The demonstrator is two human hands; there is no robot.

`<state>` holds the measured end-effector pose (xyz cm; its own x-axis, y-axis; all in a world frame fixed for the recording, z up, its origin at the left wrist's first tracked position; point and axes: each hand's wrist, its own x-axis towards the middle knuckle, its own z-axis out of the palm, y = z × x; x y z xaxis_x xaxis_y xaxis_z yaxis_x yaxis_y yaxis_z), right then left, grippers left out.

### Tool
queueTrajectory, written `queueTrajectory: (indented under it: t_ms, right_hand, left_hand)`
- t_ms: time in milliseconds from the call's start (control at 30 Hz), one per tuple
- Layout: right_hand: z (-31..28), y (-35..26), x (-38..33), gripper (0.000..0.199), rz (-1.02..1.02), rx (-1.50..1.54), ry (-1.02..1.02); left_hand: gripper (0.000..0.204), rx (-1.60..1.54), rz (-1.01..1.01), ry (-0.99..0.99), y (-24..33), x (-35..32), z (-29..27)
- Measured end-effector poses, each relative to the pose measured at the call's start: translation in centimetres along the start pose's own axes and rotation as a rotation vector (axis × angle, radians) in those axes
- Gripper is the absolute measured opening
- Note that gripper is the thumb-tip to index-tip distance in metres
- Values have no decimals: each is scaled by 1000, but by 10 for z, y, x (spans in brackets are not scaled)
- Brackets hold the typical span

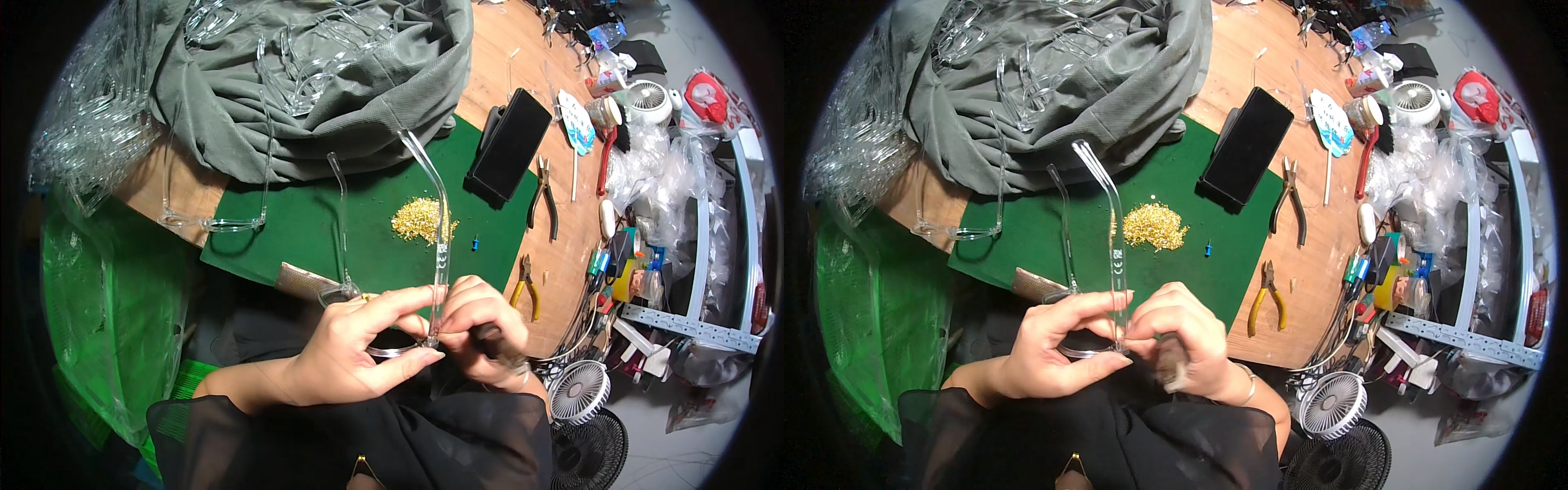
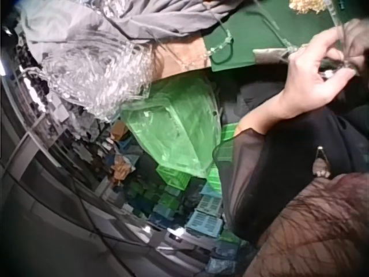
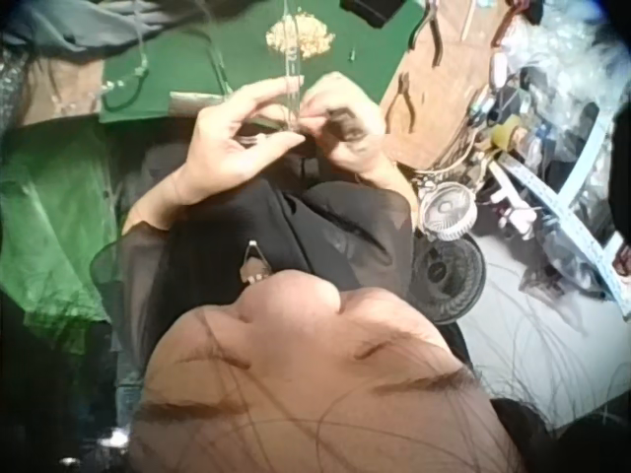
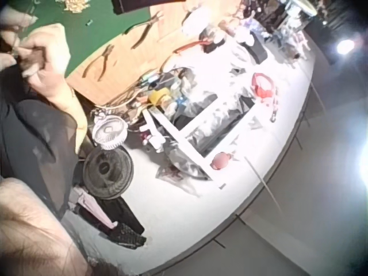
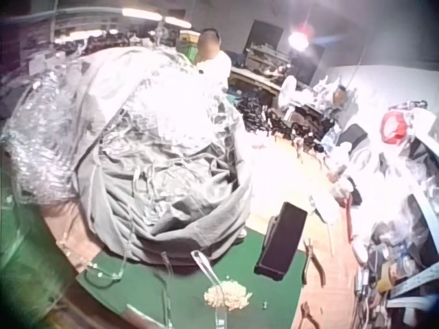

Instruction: The person uses a screwdriver to tighten screws on clear eyeglass frames. They repeatedly pick up frames, adjust the screws, and place the frames back on the table.

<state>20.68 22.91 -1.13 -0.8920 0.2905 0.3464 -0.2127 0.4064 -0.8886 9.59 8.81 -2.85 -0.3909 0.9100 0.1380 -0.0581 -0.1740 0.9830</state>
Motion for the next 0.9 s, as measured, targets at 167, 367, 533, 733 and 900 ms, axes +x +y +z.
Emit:
queueTrajectory:
  t_ms: [167,367,533,733,900]
  right_hand:
    - [2,13,-4,16,-120,106,-31]
    - [3,11,-7,16,-99,170,-9]
    - [-1,6,-5,15,-79,109,-62]
    - [-3,0,2,14,-97,40,-128]
    - [1,1,3,15,-119,22,-121]
  left_hand:
    - [55,83,46,1,0,-6,0]
    - [54,92,87,7,2,-6,2]
    - [54,100,102,-5,1,-6,1]
    - [54,39,95,-1,0,-9,-1]
    - [54,29,62,-26,1,-8,-6]
